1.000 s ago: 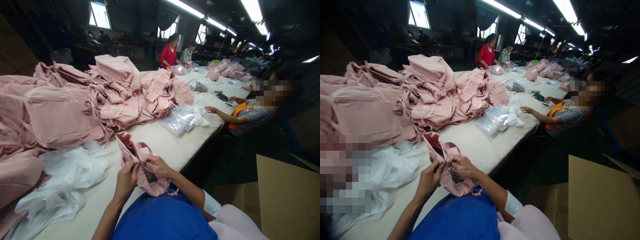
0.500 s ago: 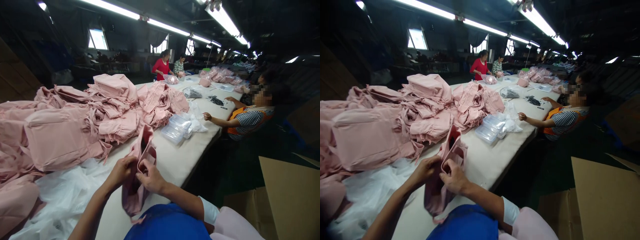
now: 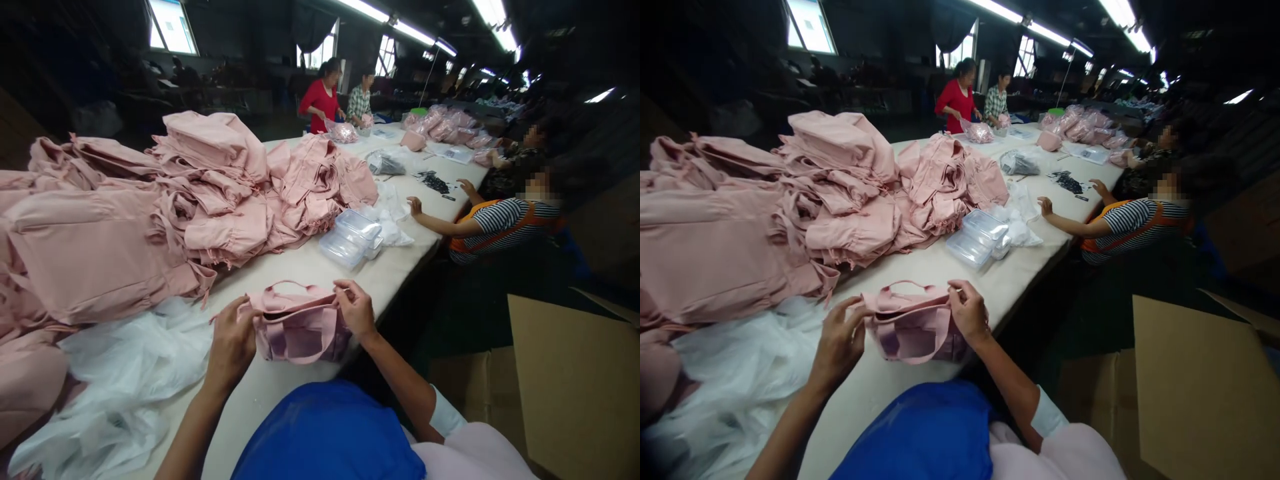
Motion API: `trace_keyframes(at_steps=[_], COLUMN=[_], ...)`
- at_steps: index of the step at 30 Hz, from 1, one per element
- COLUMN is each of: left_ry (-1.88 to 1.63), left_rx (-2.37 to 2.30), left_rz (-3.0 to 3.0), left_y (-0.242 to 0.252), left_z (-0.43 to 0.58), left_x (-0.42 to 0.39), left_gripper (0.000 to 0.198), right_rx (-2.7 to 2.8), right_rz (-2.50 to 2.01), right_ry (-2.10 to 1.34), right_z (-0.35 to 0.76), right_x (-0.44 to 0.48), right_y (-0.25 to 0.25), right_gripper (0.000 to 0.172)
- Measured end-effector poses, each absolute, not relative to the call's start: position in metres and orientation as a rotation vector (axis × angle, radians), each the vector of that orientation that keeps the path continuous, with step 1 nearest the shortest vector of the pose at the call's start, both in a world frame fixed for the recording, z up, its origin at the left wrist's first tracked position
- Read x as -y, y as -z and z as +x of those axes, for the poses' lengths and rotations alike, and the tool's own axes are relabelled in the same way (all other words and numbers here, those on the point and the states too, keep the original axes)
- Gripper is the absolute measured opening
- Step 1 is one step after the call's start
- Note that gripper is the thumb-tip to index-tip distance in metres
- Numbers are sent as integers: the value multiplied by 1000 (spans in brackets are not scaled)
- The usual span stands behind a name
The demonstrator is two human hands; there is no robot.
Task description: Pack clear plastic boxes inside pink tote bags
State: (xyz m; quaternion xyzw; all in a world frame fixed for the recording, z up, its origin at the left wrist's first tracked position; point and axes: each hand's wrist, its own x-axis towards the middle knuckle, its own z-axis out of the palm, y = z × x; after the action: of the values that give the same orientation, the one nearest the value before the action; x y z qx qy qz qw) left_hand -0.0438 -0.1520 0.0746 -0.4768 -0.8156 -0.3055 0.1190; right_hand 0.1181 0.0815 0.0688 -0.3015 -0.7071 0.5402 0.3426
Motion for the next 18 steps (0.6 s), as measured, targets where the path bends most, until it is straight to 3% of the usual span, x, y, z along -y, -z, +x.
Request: trace_keyframes(at_steps=[5,11,14,18], left_ry=[1386,1638,1546,1173], left_rx=[2752,3010,3038,3121], left_rz=[-846,-856,-834,-651], left_y=[-54,-29,-34,-43], left_z=[-92,-100,-88,-81], left_x=[155,145,155,178], left_gripper=[45,62,59,44], right_rx=[1886,1782,2082,2249], right_rz=[-821,-972,-1149,-956], right_ry=[-966,-1109,-1396,-2216], right_z=[122,158,191,226], right_x=[-113,-136,-159,-155], right_y=[-55,-79,-84,-64], right_gripper=[23,27,39,68])
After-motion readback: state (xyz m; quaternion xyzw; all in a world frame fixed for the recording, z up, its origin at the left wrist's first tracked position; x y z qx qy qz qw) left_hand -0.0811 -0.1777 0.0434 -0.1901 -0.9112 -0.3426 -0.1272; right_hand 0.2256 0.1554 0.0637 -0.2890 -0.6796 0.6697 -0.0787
